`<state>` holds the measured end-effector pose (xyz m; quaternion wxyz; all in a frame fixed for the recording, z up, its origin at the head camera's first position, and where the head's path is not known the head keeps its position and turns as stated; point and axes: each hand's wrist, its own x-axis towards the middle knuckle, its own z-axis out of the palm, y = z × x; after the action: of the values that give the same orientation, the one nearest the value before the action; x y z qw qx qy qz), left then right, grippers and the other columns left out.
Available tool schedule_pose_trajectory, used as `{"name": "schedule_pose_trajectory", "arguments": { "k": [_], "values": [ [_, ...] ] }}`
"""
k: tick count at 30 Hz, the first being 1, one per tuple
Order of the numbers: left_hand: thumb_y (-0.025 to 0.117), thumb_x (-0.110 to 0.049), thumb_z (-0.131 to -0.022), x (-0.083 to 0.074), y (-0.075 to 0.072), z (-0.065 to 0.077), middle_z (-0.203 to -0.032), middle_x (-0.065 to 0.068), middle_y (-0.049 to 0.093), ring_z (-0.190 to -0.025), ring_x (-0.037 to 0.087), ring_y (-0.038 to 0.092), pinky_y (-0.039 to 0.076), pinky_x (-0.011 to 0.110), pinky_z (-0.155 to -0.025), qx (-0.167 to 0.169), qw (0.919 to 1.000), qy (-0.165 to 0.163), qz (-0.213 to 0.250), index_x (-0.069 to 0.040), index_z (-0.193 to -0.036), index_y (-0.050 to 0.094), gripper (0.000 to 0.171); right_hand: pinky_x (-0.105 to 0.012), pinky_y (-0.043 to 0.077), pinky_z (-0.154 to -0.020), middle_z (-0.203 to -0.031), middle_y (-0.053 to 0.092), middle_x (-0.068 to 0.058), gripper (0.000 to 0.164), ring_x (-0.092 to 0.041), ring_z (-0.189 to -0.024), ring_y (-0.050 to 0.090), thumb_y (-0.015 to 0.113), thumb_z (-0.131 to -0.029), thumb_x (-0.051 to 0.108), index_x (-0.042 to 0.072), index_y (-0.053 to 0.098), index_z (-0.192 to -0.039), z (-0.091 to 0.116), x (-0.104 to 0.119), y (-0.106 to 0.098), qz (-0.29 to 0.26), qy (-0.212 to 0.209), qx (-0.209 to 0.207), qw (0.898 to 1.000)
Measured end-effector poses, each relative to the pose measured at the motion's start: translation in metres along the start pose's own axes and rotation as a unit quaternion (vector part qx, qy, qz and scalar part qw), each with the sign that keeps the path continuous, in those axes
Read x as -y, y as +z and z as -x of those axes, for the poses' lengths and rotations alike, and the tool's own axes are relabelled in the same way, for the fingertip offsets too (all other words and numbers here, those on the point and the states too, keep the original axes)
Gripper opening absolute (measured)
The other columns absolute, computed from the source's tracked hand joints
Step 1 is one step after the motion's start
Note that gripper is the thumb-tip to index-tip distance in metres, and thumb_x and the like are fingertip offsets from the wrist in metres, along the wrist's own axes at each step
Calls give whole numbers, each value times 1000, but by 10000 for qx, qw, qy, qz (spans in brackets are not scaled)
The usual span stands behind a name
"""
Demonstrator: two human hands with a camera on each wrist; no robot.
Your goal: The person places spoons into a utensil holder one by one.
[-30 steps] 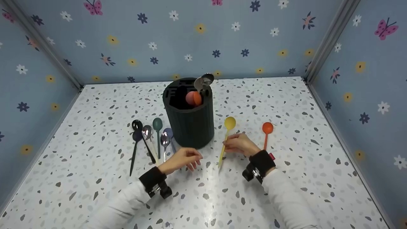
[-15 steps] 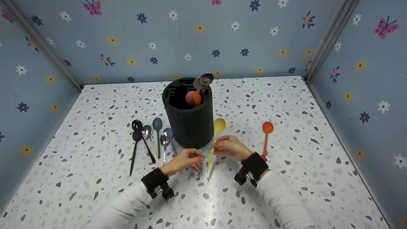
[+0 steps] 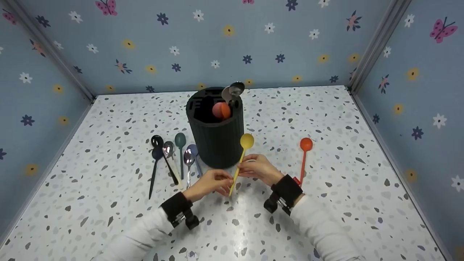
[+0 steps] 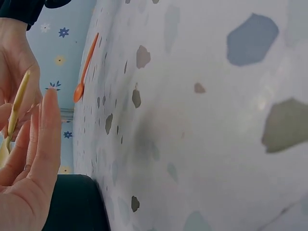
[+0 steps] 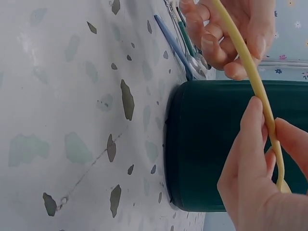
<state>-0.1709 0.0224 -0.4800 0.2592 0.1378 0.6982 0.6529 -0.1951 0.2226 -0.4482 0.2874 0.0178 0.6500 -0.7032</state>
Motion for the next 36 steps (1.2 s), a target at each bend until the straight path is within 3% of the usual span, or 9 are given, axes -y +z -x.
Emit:
{"name": "schedule_pose_trajectory", "arguments": {
  "k": [9, 19, 26, 36],
  "values": [
    [60, 1, -84, -4, 3, 3, -82, 16, 64, -57, 9, 58, 58, 32, -60, -44, 9996, -43, 281, 14, -102, 57, 22, -27, 55, -81, -86, 62, -4, 16, -13, -81, 63, 56, -89, 4, 0, 46, -101, 3, 0, 6, 63, -188, -17, 9998],
    [60, 3, -83, -10, 3, 7, -74, 5, 61, -55, 10, 58, 58, 28, -58, -36, 9996, -70, 266, 14, -98, 59, 18, -27, 54, -82, -86, 61, -2, 15, -13, -84, 63, 57, -89, 6, 2, 46, -99, 7, 1, 9, 236, -322, 55, 9992],
    [59, 3, -84, -16, 2, 13, -88, 29, 62, -56, 10, 58, 58, 31, -59, 44, 9996, 132, 258, 14, -98, 59, 19, -31, 52, -87, -90, 61, -3, 21, -15, -88, 63, 58, -89, 11, 3, 45, -103, 15, 7, 13, 504, -401, 71, 9979],
    [58, 4, -84, -31, 1, 17, -89, 32, 62, -58, 9, 59, 58, 30, -58, -6, 9993, 345, 172, 15, -98, 59, 18, -34, 51, -90, -88, 60, -3, 17, -17, -88, 63, 59, -88, 9, 3, 48, -100, 27, 23, 20, 511, -627, -48, 9967]
  ]
}}
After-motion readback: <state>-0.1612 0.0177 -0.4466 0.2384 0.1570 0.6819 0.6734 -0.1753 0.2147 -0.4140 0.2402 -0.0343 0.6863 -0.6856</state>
